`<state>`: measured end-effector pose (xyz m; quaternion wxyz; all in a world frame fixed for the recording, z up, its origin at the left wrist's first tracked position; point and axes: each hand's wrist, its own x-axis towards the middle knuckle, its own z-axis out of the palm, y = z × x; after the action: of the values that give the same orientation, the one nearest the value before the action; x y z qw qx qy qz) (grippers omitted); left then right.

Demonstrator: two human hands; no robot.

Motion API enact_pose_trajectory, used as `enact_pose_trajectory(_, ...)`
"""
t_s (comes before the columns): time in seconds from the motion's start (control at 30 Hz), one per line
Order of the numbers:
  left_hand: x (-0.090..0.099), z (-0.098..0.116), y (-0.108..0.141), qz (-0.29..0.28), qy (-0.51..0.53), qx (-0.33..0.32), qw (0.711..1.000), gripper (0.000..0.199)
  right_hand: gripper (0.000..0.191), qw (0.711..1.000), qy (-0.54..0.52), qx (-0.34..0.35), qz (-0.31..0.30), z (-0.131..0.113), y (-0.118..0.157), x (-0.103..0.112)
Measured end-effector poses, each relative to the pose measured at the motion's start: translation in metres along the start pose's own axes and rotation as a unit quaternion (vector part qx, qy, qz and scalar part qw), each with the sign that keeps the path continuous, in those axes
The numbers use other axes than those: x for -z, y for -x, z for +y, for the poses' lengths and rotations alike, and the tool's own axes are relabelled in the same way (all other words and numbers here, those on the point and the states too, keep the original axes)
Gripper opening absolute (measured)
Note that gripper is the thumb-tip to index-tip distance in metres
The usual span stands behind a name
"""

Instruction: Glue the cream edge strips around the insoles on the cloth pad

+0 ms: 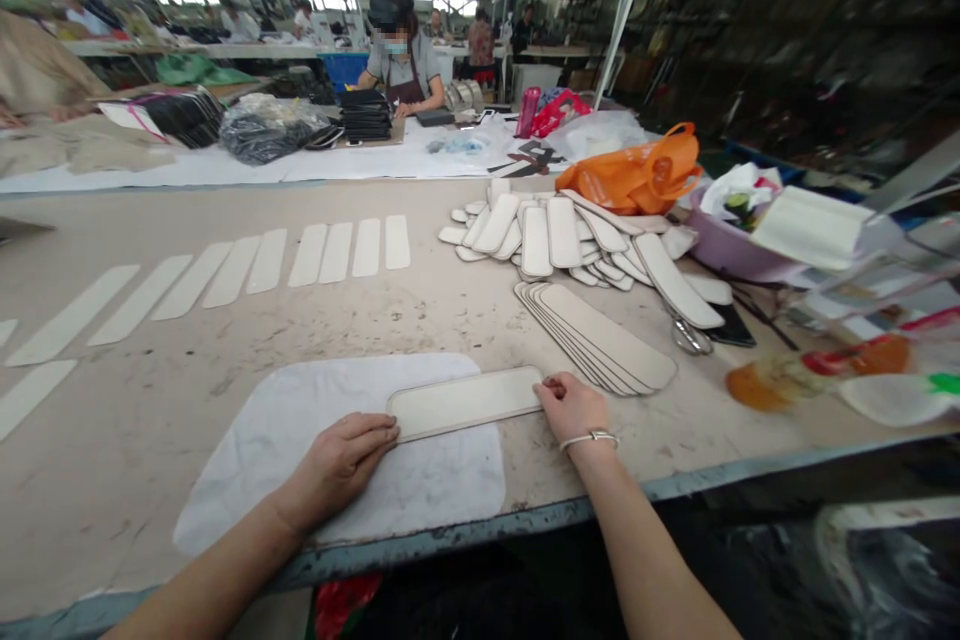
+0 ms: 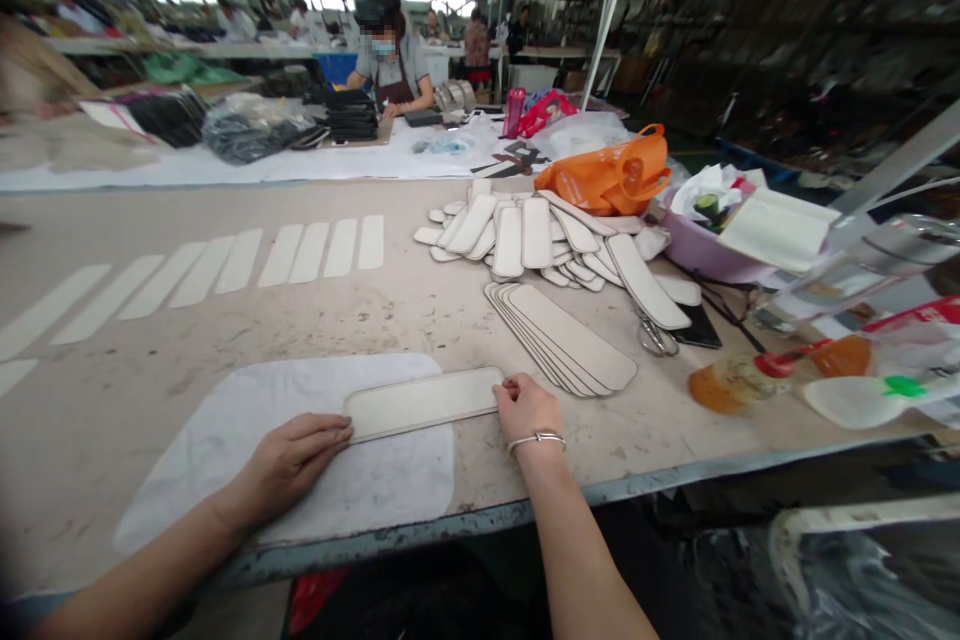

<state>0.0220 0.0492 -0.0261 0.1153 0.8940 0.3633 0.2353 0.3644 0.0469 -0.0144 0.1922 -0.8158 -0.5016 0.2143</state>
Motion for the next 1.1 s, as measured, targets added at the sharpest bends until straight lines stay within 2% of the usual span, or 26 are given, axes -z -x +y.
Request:
enact_pose_trajectory(0.7,0.002,0.003,-0.001,-0.011,0.009,0.002,1.000,0.023,0.014,0.998,0.030,0.044,0.016,-0.001,0.005,-0.004)
enact_pose_trajectory(0.8,0.002,0.003,-0.001,-0.018,0.003,0.000,1.000,0.023,0.019,0.995,0.069,0.055,0.038,-0.005,0.011,-0.007)
enact_pose_trajectory(0.93,0.002,0.001,-0.001,-0.018,-0.003,-0.009,1.000,0.023,0.039,0.988,0.120,0.047,0.083,-0.007,0.015,-0.007)
enact_pose_trajectory(1.03,0.003,0.002,-0.002,-0.019,-0.007,-0.013,1.000,0.023,0.047,0.984,0.123,0.040,0.125,-0.005,0.015,-0.003)
enact_pose_trajectory(1.1,0.004,0.003,-0.002,-0.015,-0.012,-0.014,1.000,0.022,0.044,0.980,0.098,0.084,0.148,-0.007,0.019,-0.002)
